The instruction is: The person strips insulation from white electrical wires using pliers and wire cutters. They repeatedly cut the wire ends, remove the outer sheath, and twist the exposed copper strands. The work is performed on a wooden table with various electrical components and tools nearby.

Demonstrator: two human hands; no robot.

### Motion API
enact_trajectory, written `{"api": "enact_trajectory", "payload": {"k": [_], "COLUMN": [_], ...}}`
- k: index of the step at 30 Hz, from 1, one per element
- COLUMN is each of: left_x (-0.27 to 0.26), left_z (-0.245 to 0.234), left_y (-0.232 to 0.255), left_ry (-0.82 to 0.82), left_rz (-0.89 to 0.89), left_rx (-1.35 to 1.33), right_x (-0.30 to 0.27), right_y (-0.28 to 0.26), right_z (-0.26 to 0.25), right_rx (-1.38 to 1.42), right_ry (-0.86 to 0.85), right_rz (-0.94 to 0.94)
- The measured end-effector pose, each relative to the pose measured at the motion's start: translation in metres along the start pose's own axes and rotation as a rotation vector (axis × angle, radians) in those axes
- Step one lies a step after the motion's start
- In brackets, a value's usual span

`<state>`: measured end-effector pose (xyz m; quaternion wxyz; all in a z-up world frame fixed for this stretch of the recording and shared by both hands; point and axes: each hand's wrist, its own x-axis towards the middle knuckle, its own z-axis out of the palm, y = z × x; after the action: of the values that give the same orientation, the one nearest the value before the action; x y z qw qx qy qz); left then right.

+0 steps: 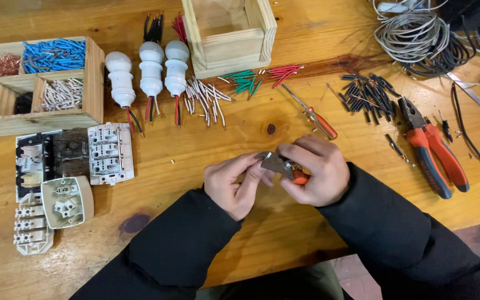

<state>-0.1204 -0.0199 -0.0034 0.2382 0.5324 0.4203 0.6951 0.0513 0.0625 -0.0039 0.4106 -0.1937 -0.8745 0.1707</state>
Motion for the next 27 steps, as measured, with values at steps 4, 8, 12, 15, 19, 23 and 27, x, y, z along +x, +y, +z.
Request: {"api": "enact_trajectory", "payload": {"k": [4, 8, 12, 15, 19, 23, 27], "left_x": [-0.010, -0.017, 0.000, 0.007, 0.006, 0.001, -0.003], "left_z": [-0.001, -0.002, -0.010, -0.006, -0.002, -0.008, -0.012], "left_y": [0.003, 0.002, -0.003, 0.015, 0.002, -0.009, -0.015], "left_ry": [-0.167, -0.328, -0.241, -0.150, -0.078, -0.071, -0.157], "left_rz": [-0.143, -0.408, -0.082, 0.150, 0.351, 0.371, 0.200], "left_rx": [-0.283, -0.623, -0.050, 0.215, 0.389, 0.427, 0.329], "right_x": [0.008, 0.007, 0.011, -0.005, 0.001, -0.001, 0.005], "right_y": [0.004, 0.011, 0.011, 0.031, 0.020, 0.021, 0.017], "right_z": [-0.007, -0.009, -0.009, -0.005, -0.005, -0.002, -0.004], "right_rx": [0.087, 0.226, 0.133, -0.001, -0.065, -0.079, 0.002], "right_ry": [0.000, -0.003, 0.051, 0.075, 0.111, 0.104, 0.087], "right_rz": [-0.070, -0.181, -0.203, -0.171, -0.176, -0.201, -0.238]}}
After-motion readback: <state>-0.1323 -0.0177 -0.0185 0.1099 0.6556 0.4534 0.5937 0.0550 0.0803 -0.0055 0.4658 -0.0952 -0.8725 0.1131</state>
